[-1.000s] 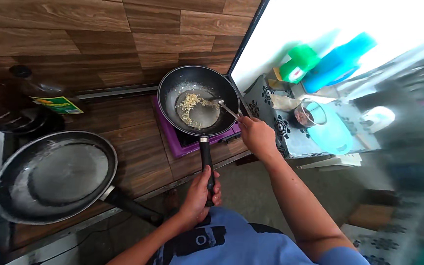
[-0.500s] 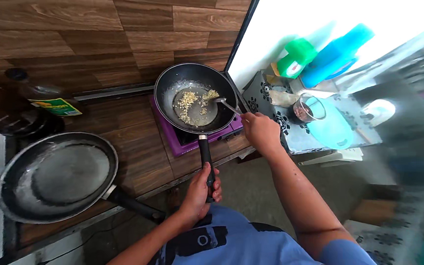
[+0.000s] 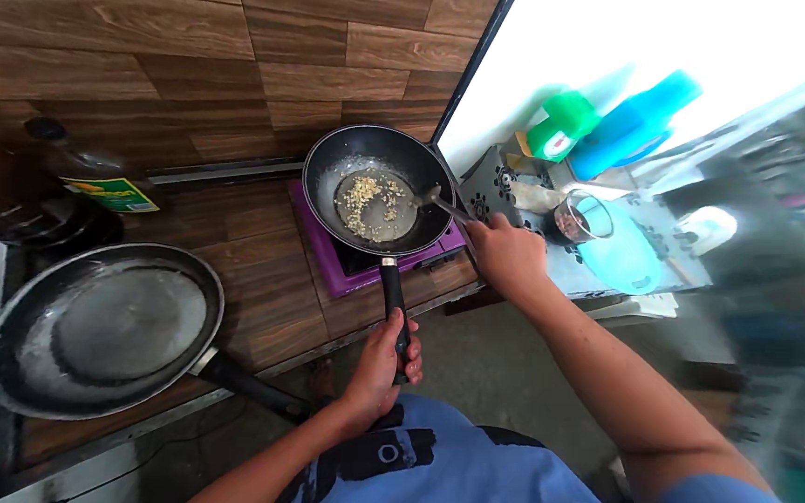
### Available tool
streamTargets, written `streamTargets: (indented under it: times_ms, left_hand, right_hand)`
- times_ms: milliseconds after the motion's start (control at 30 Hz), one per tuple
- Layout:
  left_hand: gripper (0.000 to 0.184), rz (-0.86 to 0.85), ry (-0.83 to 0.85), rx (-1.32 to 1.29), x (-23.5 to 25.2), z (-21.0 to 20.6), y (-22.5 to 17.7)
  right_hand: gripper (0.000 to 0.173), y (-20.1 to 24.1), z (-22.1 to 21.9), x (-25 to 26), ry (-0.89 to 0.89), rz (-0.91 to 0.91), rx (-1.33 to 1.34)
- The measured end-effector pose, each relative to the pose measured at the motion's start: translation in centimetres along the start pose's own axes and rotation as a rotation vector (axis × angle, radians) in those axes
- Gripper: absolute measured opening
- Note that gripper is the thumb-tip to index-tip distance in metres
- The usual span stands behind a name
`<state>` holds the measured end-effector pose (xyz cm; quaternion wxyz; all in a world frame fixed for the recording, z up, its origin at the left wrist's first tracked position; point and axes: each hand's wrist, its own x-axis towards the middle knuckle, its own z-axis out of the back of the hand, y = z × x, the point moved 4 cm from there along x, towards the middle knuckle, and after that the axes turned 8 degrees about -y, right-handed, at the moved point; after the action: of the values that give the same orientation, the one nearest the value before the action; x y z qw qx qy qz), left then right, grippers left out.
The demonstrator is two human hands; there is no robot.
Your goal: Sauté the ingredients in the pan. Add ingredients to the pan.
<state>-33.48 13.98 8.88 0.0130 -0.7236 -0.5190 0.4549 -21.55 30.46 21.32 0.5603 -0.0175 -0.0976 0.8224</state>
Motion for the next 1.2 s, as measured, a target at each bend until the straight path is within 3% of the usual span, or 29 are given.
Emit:
streamTargets:
  times_ms: [167,267,367,633,800,900,1067,1200]
  left_hand:
    - [0.047,0.009,-0.003,0.016,0.1,-0.2,0.2]
    - [0.047,0.002,-0.009,0.0,0.2,-0.2,0.3]
    - [0.049,-0.009,-0.019,0.006,0.3,-0.1,0.4]
    - [0.052,-0.029,-0.048,0.032,0.2,0.2,0.5]
    - [0.053,-0.034,-0.055,0.031,0.1,0.3,0.3]
    - [0.054,-0.037,-0.042,0.035,0.2,0.4,0.3]
    - [0.056,-0.047,-0.079,0.061,0.0,0.0,0.2]
    - [0.057,-0.037,-0.08,0.07,-0.2,0.3,0.0]
  right_hand:
    - [0.021,-2.2,3.8,-4.8,-0.201,0.086,-0.007]
    - [0.023,-1.6,4.1,-5.0,-0.015,0.028,-0.014]
    - [0.027,-0.1,1.4,-2.5,0.114,-0.056,0.079]
    - [0.031,1.8,-2.5,3.9,-0.014,-0.109,0.29]
    - [0.03,1.2,-2.7,0.8,0.123,-0.088,0.301]
    - [0.028,-0.3,-1.0,-0.8,0.072,-0.069,0.345]
    - [0.029,1.5,-1.2,3.4,0.015,-0.109,0.43]
    - [0.033,3.8,-3.4,3.8,0.084,0.013,0.458]
